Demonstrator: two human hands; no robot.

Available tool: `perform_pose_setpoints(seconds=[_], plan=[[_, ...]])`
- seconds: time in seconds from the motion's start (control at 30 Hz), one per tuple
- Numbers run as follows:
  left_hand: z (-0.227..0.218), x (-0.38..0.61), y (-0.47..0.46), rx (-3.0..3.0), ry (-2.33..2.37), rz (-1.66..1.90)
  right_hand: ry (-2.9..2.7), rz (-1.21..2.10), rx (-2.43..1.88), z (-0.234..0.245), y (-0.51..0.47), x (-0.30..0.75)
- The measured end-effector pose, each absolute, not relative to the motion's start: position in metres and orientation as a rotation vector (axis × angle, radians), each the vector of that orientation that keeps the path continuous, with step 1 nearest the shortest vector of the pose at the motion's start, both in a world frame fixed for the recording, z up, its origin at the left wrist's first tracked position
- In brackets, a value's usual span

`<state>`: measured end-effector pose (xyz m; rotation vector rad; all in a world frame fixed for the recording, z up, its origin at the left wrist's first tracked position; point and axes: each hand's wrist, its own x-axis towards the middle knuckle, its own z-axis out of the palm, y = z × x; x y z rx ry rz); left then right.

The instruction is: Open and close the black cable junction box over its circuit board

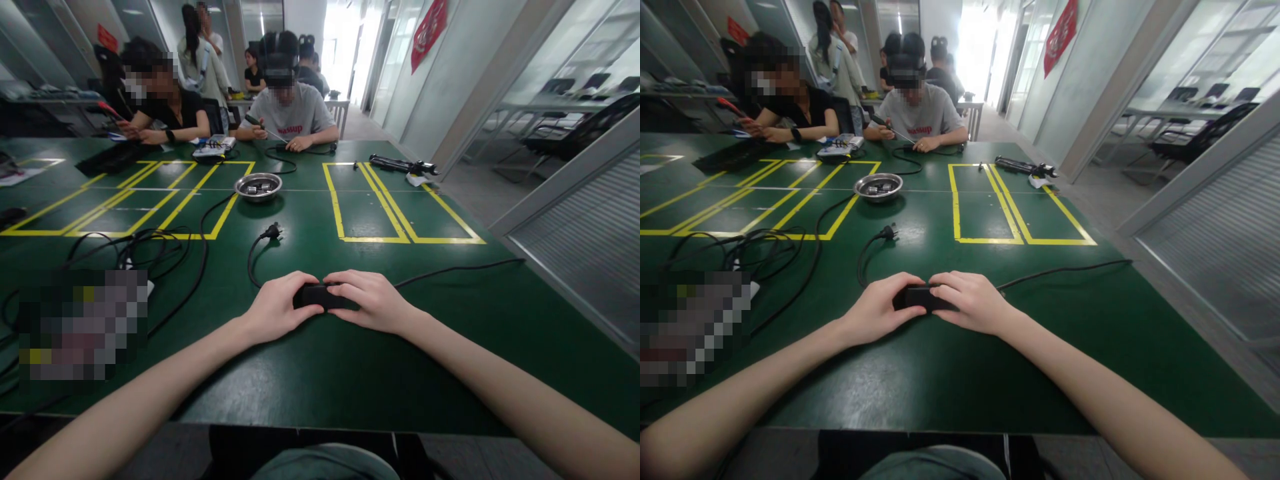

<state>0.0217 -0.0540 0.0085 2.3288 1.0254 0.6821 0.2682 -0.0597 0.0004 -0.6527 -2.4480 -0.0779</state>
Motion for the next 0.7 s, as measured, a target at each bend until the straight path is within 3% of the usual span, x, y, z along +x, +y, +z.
perform_pose_setpoints(seconds=[0.17, 0.7], plan=[[0.0038, 0.0203, -0.0541, 2.475, 0.981, 0.699, -2.434, 0.246, -0.893, 0.0017, -0.0591, 0.2714], [-0.0002, 0.0195, -0.051, 2.573, 0.855, 0.796, -2.418, 0.054, -0.781, 0.0038, -0.0606, 0.2639]])
